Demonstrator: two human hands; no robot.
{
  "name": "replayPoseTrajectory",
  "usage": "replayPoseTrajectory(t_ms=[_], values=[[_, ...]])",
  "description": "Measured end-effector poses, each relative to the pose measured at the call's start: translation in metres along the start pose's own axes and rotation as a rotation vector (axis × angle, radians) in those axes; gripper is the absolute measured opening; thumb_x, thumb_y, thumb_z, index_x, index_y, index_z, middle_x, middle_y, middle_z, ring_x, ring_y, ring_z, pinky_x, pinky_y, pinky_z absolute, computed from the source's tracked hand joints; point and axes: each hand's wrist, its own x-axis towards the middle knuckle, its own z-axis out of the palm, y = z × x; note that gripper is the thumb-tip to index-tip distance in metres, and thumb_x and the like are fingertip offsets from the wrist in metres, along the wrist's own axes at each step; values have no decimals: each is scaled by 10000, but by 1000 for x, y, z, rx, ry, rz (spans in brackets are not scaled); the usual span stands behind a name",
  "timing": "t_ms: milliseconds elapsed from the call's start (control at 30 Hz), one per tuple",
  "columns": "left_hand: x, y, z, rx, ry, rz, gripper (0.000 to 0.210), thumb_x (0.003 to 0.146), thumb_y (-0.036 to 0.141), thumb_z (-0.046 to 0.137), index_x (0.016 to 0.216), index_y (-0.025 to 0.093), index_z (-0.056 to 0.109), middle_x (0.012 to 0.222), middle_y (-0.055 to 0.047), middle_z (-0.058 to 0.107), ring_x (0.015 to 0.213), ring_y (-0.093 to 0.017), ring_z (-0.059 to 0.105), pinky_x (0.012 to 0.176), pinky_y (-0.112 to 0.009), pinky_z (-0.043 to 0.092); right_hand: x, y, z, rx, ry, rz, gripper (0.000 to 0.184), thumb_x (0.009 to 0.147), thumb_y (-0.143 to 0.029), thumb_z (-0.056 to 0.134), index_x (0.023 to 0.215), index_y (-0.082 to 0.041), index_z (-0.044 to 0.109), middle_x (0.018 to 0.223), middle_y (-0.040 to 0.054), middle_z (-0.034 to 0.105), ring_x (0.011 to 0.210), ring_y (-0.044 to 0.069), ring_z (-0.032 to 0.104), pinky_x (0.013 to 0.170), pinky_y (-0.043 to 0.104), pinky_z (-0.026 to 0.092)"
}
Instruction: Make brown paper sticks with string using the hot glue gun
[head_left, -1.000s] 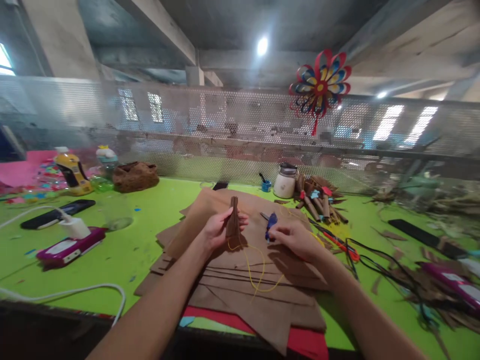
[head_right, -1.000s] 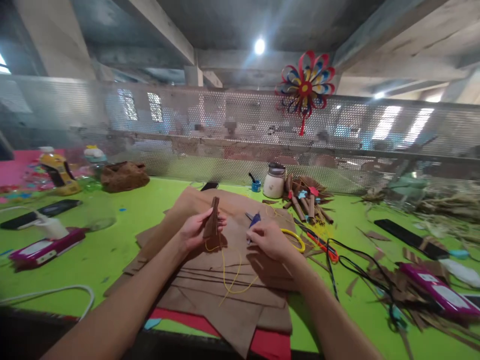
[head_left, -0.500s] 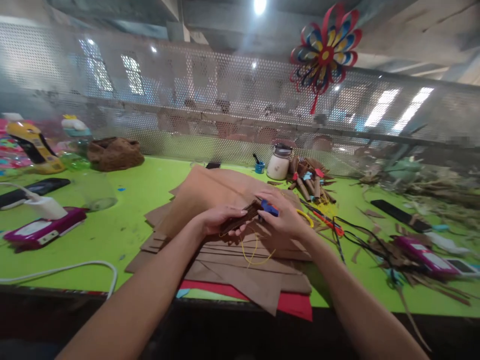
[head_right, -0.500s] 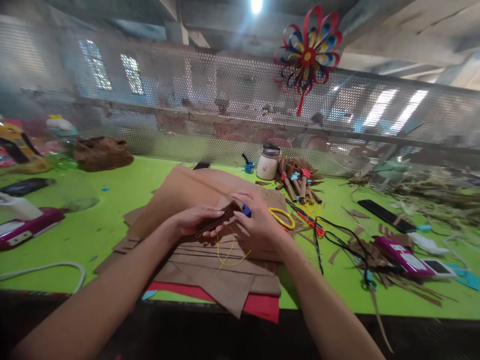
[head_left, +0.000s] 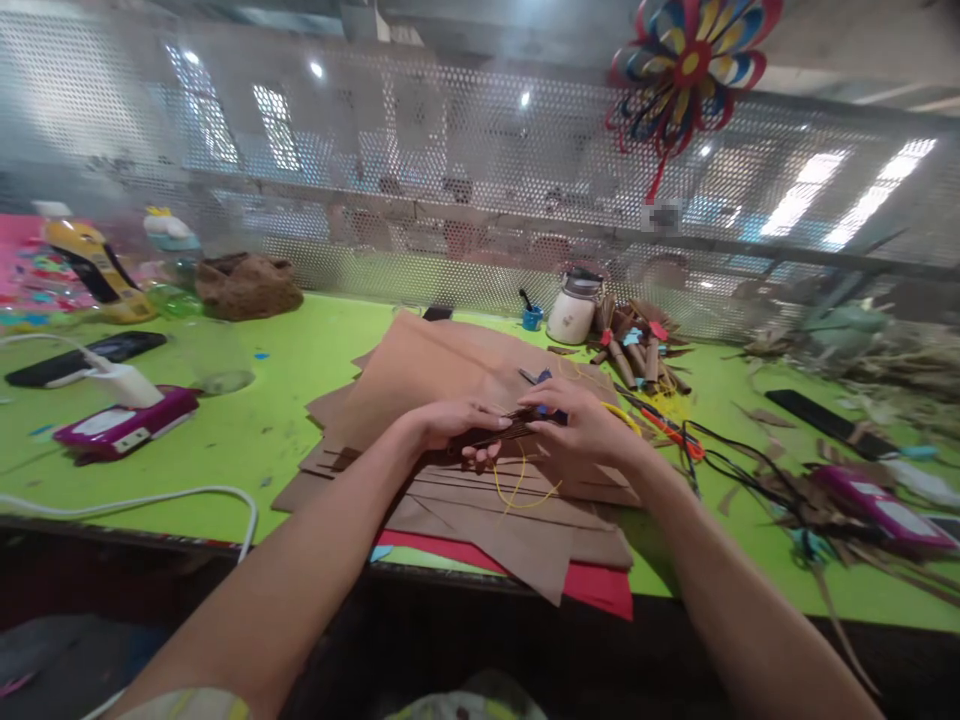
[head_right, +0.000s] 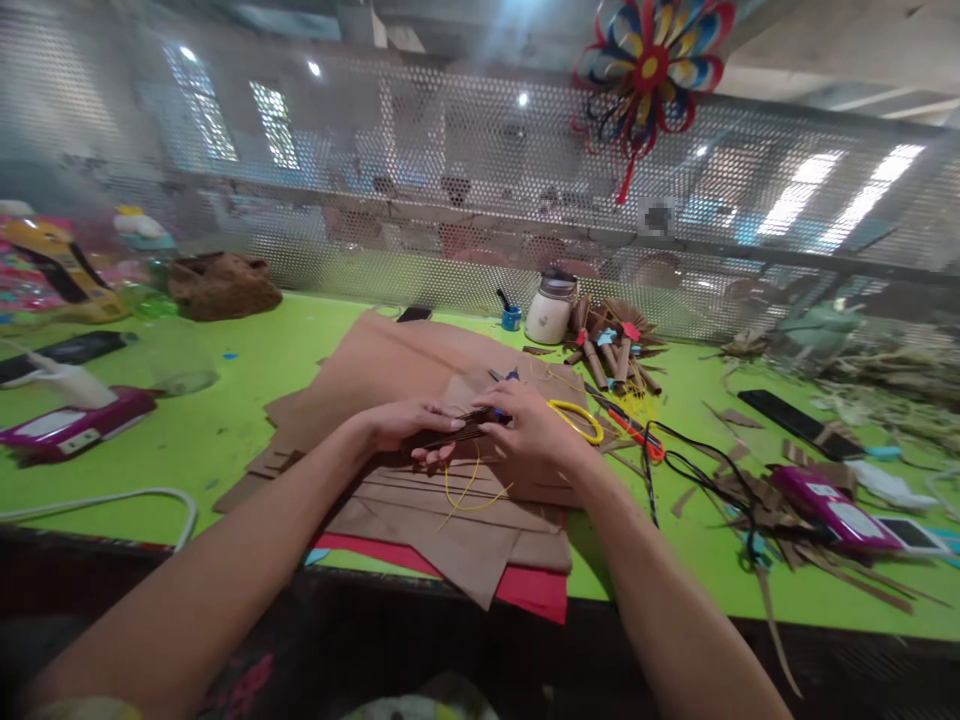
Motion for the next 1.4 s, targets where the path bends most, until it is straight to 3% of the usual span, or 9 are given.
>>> replayPoseTrajectory(t_ms=[833, 1000, 1133, 1300, 1400], values=[[-3, 4, 4, 22, 20, -11, 263, 806, 368, 616, 804, 106, 617, 586, -44, 629, 389, -77, 458, 361, -199, 283, -3, -4, -7, -22, -134, -16, 323, 788, -154, 602, 1102, -220, 639, 1061, 68, 637, 920, 189, 599, 820, 345, 486], [-3, 8, 7, -13, 22, -24, 253, 802, 358, 631, 853, 111, 610, 559, -15, 606, 393, -81, 474, 359, -191, 286, 0, -9, 1, -154, -135, -62, 308, 827, -172, 590, 1128, -228, 620, 1067, 70, 620, 983, 220, 538, 852, 380, 451], [-2, 5, 7, -8, -1, -24, 250, 812, 353, 617, 745, 112, 607, 555, -29, 607, 405, -86, 490, 350, -186, 284, 2, -16, 13, -268, -143, -103, 287, 854, -173, 564, 1129, -237, 618, 979, 72, 633, 956, 234, 511, 847, 401, 426], [-4, 4, 4, 2, -4, -32, 330, 817, 402, 598, 744, 84, 645, 589, -82, 638, 447, -119, 535, 400, -219, 369, 1, -23, 19, -291, -169, -86, 226, 889, -164, 490, 1069, -188, 624, 906, 77, 618, 844, 204, 532, 744, 331, 440], [-6, 8, 0, -104, 96, 4, 398, 814, 467, 579, 867, 79, 652, 716, -124, 677, 588, -179, 622, 516, -274, 471, 1, -17, 16, -251, -117, -38, 214, 877, -169, 497, 1032, -190, 642, 864, 66, 617, 780, 184, 548, 697, 304, 437]])
